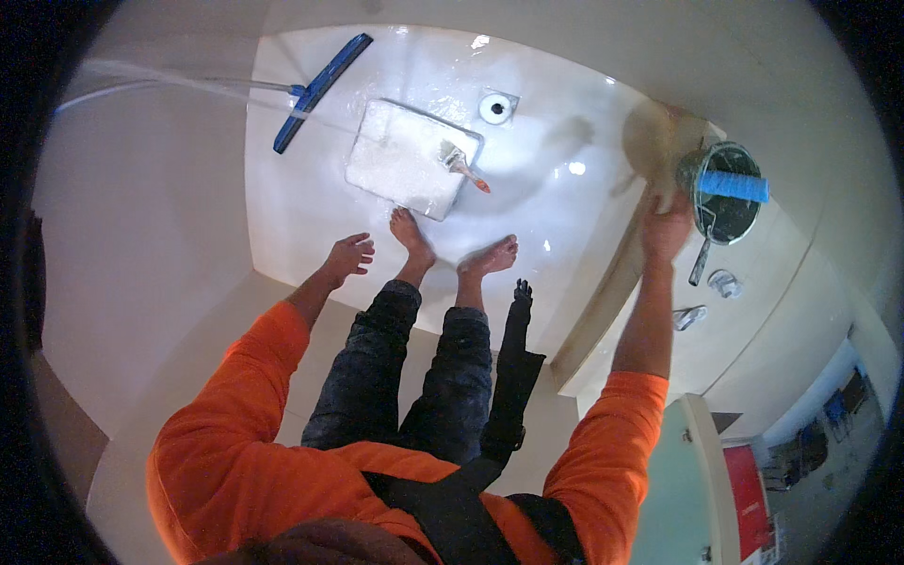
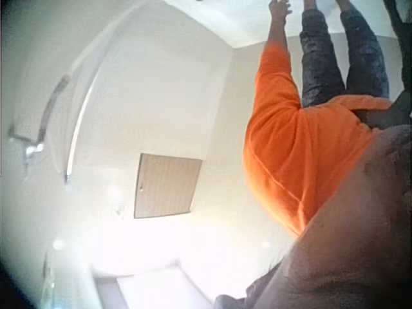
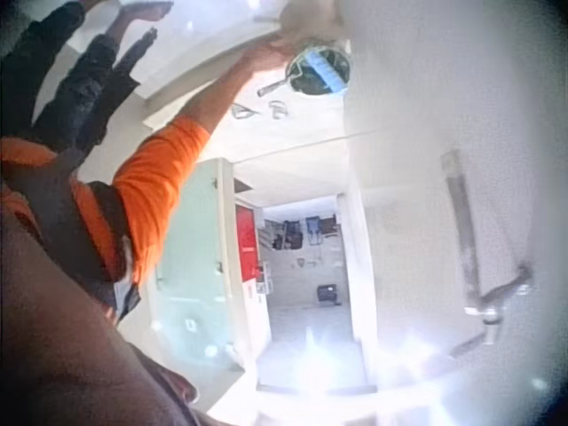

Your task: The person rinses a blue sponge under running water, scrubs a metal paint tray with a brush, and then uses a squeegee to clear water from the shower floor.

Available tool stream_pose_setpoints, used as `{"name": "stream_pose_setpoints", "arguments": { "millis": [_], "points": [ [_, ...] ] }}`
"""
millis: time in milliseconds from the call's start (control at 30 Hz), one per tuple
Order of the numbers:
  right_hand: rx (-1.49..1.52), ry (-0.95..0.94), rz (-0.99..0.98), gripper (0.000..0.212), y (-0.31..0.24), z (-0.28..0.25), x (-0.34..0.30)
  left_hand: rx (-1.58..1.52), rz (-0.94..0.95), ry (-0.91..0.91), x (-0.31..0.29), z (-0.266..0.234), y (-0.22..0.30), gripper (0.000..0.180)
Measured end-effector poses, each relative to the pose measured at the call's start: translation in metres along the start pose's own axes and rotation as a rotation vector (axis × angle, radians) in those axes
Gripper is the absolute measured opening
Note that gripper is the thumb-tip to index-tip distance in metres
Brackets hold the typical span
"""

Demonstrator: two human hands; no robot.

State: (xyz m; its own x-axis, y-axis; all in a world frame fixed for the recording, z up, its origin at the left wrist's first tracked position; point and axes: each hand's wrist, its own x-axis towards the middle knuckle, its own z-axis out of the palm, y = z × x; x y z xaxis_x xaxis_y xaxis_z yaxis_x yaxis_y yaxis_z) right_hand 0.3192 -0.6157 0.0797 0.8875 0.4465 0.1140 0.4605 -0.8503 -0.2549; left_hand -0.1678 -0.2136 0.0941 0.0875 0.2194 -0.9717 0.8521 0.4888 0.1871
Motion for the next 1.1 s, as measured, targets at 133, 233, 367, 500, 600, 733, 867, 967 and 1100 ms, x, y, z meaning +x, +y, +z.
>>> {"name": "stream_pose_setpoints", "arguments": {
  "millis": [133, 233, 367, 500, 600, 733, 867, 967, 1100],
  "points": [
    [0.197, -0.736, 0.205, 0.044, -0.091, 0.088, -0.042, -0.229, -0.043, 0.112, 0.056, 0.0, -0.012, 0.058],
    [0.181, -0.963, 0.115, 0.05, -0.177, 0.144, -0.062, -0.378, -0.067, 0.12, 0.106, -0.012, -0.023, 0.068],
    [0.169, -1.008, 0.069, 0.069, -0.233, 0.226, -0.09, -0.558, -0.105, 0.159, 0.166, -0.007, -0.037, 0.072],
    [0.078, -1.055, 0.16, 0.09, -0.271, 0.283, -0.117, -0.677, -0.046, 0.133, 0.251, -0.019, -0.059, 0.066],
    [0.057, -1.049, 0.174, 0.09, -0.279, 0.309, -0.14, -0.574, 0.078, 0.123, 0.3, -0.035, -0.067, 0.059],
    [0.107, -0.916, -0.034, 0.068, -0.272, 0.309, -0.157, -0.83, -0.038, 0.144, 0.313, -0.022, -0.044, 0.048],
    [0.202, -0.791, 0.003, 0.049, -0.295, 0.286, -0.15, -0.681, -0.006, 0.215, 0.298, -0.021, -0.05, 0.044],
    [0.222, -0.792, -0.087, 0.042, -0.308, 0.275, -0.118, -0.692, 0.116, 0.27, 0.269, 0.005, -0.036, 0.03],
    [0.296, -0.8, -0.186, 0.04, -0.357, 0.28, -0.087, -0.635, 0.201, 0.262, 0.247, 0.0, -0.038, 0.035]
  ]
}}
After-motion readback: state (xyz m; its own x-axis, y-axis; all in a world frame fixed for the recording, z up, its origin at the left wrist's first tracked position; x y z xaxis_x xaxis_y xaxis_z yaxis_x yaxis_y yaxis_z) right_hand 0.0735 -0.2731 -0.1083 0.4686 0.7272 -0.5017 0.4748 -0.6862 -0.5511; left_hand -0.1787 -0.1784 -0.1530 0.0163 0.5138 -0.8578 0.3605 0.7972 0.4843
